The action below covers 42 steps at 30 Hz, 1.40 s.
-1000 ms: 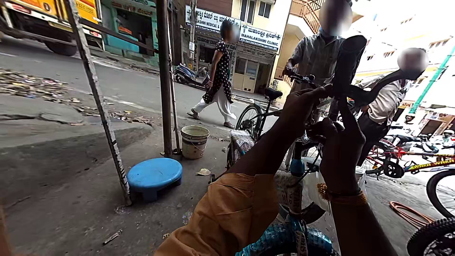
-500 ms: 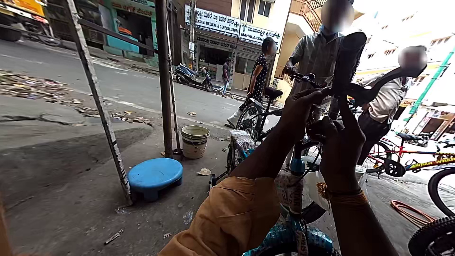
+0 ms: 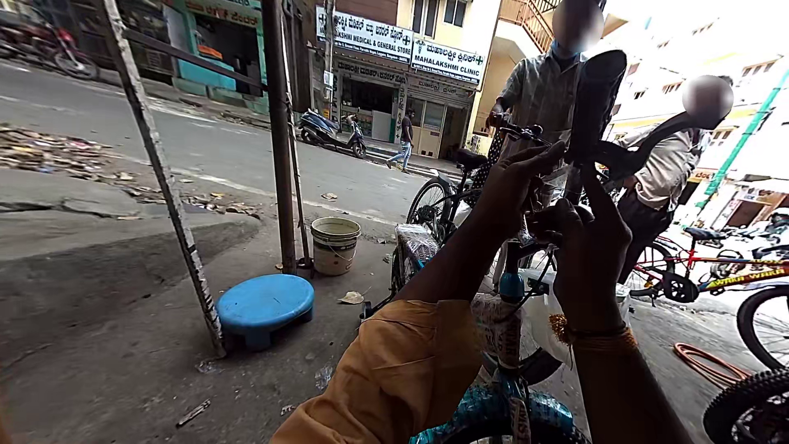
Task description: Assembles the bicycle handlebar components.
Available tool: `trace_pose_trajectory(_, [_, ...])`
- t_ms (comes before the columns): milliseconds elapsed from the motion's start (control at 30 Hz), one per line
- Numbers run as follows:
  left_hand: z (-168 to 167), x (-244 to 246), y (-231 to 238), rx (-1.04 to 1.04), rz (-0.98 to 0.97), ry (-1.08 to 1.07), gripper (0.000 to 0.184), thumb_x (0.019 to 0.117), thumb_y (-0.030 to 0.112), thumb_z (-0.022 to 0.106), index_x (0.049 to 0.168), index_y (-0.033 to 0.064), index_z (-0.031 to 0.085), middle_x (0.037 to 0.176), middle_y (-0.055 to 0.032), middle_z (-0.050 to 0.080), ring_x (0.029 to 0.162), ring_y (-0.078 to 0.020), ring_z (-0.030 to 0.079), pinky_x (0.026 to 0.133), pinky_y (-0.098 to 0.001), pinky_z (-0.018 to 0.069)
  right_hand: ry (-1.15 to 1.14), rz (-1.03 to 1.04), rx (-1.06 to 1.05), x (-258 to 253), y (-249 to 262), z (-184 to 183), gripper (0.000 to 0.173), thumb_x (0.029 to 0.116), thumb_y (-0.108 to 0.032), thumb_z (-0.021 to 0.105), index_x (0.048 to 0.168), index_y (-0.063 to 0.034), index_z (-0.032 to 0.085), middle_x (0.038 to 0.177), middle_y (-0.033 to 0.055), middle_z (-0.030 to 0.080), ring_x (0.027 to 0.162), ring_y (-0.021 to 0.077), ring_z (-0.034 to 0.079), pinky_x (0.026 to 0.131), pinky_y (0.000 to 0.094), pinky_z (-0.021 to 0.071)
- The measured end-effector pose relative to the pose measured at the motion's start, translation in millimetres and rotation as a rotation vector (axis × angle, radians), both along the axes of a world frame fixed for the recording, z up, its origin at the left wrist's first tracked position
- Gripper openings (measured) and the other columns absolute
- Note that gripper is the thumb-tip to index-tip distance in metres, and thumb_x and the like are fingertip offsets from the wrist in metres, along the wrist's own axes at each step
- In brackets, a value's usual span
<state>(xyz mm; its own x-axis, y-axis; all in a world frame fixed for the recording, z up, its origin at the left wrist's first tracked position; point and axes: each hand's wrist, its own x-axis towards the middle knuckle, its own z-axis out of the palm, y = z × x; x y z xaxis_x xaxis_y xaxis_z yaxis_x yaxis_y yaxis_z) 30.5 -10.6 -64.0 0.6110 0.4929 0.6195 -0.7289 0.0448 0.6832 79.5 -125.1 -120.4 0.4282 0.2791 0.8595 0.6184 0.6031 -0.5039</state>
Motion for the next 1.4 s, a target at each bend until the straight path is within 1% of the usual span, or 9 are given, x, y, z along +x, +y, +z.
trace_pose_trajectory(167, [0.0,-2.0,-0.7,0.001,-0.010,0.003,0.023,0.1011,0.017,0.064,0.119,0.0033,0.068,0.082,-0.0042,0.057,0.051,-0.0074,0.044,0.044,-0.0199,0.0401,-0.005,-0.021,-0.068,-3.3,-7.1,-3.5,0.046,0.1088,-0.015,0.049,0.154,-0.0127,0.046,0.093,0.0045,0.072,0.072,0.0129,0.070,0.064,0.0291,0.0616])
trace_pose_trajectory(367, [-1.1,4.9,0.5,-0.001,-0.032,-0.002,0.022,0.1012,0.025,0.065,0.103,0.0032,0.067,0.070,-0.0020,0.053,0.050,-0.0071,0.047,0.045,-0.0204,0.0427,0.033,-0.009,-0.025,-2.6,-1.0,0.2,0.048,0.1053,-0.010,0.052,0.153,-0.0104,0.048,0.088,0.0065,0.072,0.071,0.0152,0.071,0.064,0.0310,0.0627])
trace_pose_trajectory(467, [-2.7,6.3,2.2,-0.001,-0.020,-0.011,0.023,0.1000,0.025,0.067,0.106,0.0028,0.069,0.074,-0.0026,0.056,0.053,-0.0080,0.048,0.048,-0.0215,0.0442,-0.004,-0.034,-0.071,-3.3,-6.9,-2.6,0.045,0.1084,-0.015,0.049,0.154,-0.0130,0.047,0.093,0.0039,0.072,0.073,0.0127,0.071,0.065,0.0297,0.0619])
trace_pose_trajectory(633, [-3.5,0.6,1.4,0.023,-0.002,-0.022,0.023,0.1009,0.017,0.065,0.117,0.0019,0.070,0.083,-0.0045,0.060,0.058,-0.0084,0.051,0.051,-0.0219,0.0457,0.005,-0.009,-0.040,-2.2,-5.3,-1.8,0.047,0.1074,-0.013,0.052,0.154,-0.0111,0.047,0.092,0.0045,0.072,0.073,0.0129,0.071,0.065,0.0293,0.0623])
trace_pose_trajectory(733, [-5.6,0.6,1.0,0.014,-0.014,-0.058,0.022,0.1006,0.013,0.064,0.118,0.0016,0.071,0.082,-0.0042,0.060,0.055,-0.0075,0.049,0.049,-0.0207,0.0440,0.024,-0.008,-0.003,-1.9,-0.1,0.4,0.047,0.1055,-0.010,0.052,0.152,-0.0078,0.048,0.086,0.0053,0.072,0.071,0.0142,0.072,0.064,0.0304,0.0630])
trace_pose_trajectory(867, [-7.3,4.6,1.2,0.002,-0.026,-0.084,0.022,0.1010,0.013,0.063,0.118,0.0012,0.070,0.078,-0.0038,0.057,0.050,-0.0067,0.045,0.044,-0.0194,0.0402,-0.001,-0.045,-0.058,-3.0,-4.9,-3.9,0.046,0.1076,-0.014,0.050,0.154,-0.0137,0.047,0.092,0.0042,0.072,0.071,0.0132,0.071,0.063,0.0301,0.0619])
trace_pose_trajectory(1167, [-8.3,5.0,0.4,0.023,-0.057,-0.050,0.024,0.1035,0.019,0.061,0.119,0.0019,0.067,0.071,-0.0013,0.053,0.049,-0.0069,0.046,0.044,-0.0194,0.0420,-0.020,-0.030,-0.051,-1.1,-5.1,-6.3,0.048,0.1077,-0.015,0.052,0.155,-0.0154,0.046,0.091,0.0036,0.070,0.071,0.0128,0.070,0.064,0.0297,0.0617])
trace_pose_trajectory(1267, [-7.8,4.2,3.4,0.036,-0.066,-0.068,0.023,0.1030,0.014,0.060,0.121,0.0013,0.068,0.075,-0.0035,0.057,0.050,-0.0068,0.046,0.045,-0.0199,0.0416,-0.014,-0.043,-0.051,-2.6,-4.3,-6.1,0.048,0.1073,-0.015,0.053,0.155,-0.0166,0.046,0.091,0.0021,0.069,0.070,0.0102,0.068,0.063,0.0272,0.0599])
trace_pose_trajectory(1400, [-9.0,2.5,2.6,0.053,-0.077,-0.123,0.025,0.1019,0.009,0.059,0.123,0.0002,0.067,0.080,-0.0049,0.061,0.050,-0.0061,0.044,0.044,-0.0193,0.0397,0.006,-0.041,-0.070,-3.6,-3.4,-6.5,0.048,0.1078,-0.016,0.052,0.155,-0.0171,0.046,0.094,0.0044,0.073,0.072,0.0125,0.070,0.064,0.0288,0.0610])
